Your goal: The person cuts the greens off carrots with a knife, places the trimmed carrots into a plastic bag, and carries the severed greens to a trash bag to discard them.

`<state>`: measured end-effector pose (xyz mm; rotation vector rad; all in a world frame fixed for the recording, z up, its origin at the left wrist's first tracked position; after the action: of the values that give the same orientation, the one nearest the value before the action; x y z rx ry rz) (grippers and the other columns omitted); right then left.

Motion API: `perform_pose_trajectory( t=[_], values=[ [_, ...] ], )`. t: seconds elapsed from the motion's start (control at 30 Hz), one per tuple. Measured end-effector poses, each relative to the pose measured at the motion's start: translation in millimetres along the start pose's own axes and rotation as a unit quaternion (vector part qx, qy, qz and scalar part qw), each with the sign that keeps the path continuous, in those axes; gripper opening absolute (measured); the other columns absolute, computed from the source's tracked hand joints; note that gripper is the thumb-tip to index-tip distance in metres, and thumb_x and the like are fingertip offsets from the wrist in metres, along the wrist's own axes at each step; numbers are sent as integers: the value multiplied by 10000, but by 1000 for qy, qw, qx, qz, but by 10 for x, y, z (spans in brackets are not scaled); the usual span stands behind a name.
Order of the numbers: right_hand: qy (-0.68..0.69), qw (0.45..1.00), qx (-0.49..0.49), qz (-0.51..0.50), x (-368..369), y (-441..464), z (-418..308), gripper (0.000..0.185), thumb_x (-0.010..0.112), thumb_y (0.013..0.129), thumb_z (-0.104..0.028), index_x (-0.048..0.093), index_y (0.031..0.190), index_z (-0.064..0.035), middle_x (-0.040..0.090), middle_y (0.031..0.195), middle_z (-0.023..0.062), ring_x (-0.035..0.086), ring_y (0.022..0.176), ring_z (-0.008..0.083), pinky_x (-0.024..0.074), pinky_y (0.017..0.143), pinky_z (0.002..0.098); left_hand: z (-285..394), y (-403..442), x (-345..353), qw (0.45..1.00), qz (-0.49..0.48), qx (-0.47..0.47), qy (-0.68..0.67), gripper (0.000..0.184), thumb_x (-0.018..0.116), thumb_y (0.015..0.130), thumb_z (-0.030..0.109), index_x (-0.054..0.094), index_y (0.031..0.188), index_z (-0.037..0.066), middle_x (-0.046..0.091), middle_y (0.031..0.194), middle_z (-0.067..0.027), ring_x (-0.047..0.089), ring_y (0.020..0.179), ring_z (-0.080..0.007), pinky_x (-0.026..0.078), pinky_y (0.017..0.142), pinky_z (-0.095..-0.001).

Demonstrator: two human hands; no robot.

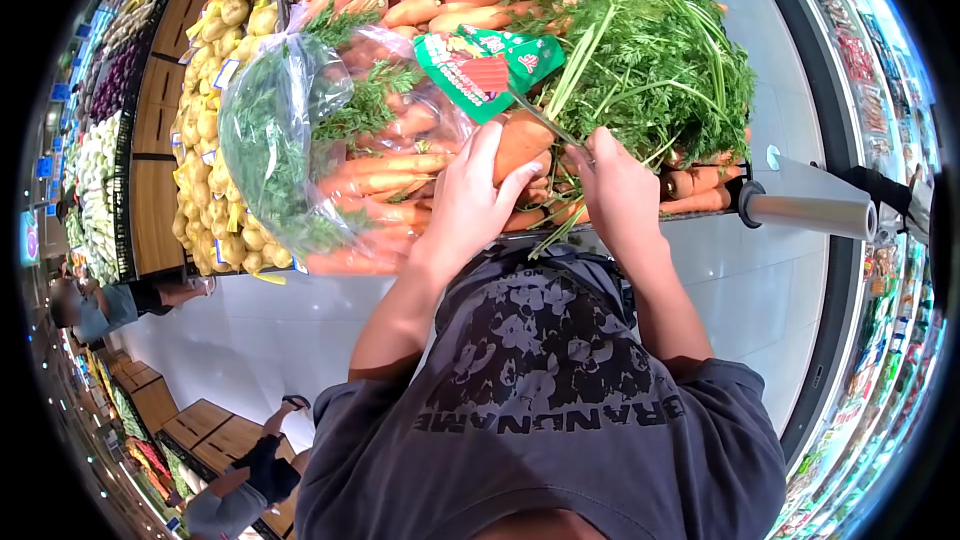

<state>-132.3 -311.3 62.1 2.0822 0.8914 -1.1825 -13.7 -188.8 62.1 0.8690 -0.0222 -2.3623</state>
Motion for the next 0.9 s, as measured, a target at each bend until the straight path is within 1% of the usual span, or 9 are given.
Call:
perform_pose_trajectory(
  t=[0.1,0.17,0.4,0.5,0.57,0.63,0.83,0.87,0.9],
  values=[
    [-11,1000,19,4,38,-21,33,266,650,1003,-271,513,944,-50,687,852,154,674,718,379,509,584,471,29,-27,-7,999,23,4,32,570,722,952,304,509,1326,-70,633,1173,-278,636,1049,-483,532,849,-514],
    [-10,1000,8,13,46,-26,27,265,641,1007,-278,507,953,-57,687,851,149,678,722,378,509,575,472,-14,-42,-10,999,24,-25,42,553,726,950,247,520,1355,-68,651,1220,-285,635,1122,-452,507,952,-485],
    [-30,999,19,15,134,9,45,264,638,1004,-286,490,975,-70,681,812,153,671,696,391,499,566,503,0,-59,-74,994,49,10,96,568,730,947,263,523,1360,-67,637,1253,-292,626,1155,-462,508,975,-488],
    [-53,998,8,44,171,57,114,271,595,1020,-323,491,959,-80,696,794,150,693,657,389,537,536,499,137,-104,107,990,-59,11,125,611,720,931,386,526,1377,17,663,1174,-189,678,1047,-398,557,833,-501],
    [-35,995,67,66,225,171,441,286,590,1028,-341,487,960,-83,705,794,162,687,641,400,529,531,513,415,-241,261,984,-60,103,132,620,732,918,395,526,1380,37,662,1190,-171,680,1047,-384,550,825,-509],
    [-33,996,72,47,196,202,462,304,603,1025,-358,490,986,-79,704,800,186,680,677,432,513,557,543,497,-244,270,993,-35,101,54,639,739,917,381,511,1394,22,649,1240,-191,677,1060,-408,546,845,-515],
    [44,996,61,51,-17,106,342,334,613,1018,-372,509,955,-61,696,791,180,664,722,444,504,601,538,384,-187,154,996,6,93,18,617,756,909,327,508,1383,18,656,1222,-217,675,1052,-448,557,846,-511],
    [82,992,27,89,-35,75,326,224,655,1013,-238,562,985,-36,651,721,144,642,631,351,447,557,456,365,-179,145,997,-4,76,0,611,765,903,297,507,1380,15,650,1227,-218,669,1064,-448,554,854,-511],
    [85,992,28,90,-58,64,340,224,655,1013,-238,562,985,-36,651,721,144,642,631,351,447,557,456,369,-176,128,997,-5,76,3,611,765,903,297,507,1380,15,650,1227,-218,669,1064,-448,554,854,-511]
  ],
)
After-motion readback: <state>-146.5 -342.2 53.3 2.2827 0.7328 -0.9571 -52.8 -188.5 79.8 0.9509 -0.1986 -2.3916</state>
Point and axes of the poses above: each hand's wrist, its own y-axis towards the middle knuckle, its own x-axis out of the palm, z = x × y, the point moved 9 cm from there along y, towards the middle knuckle
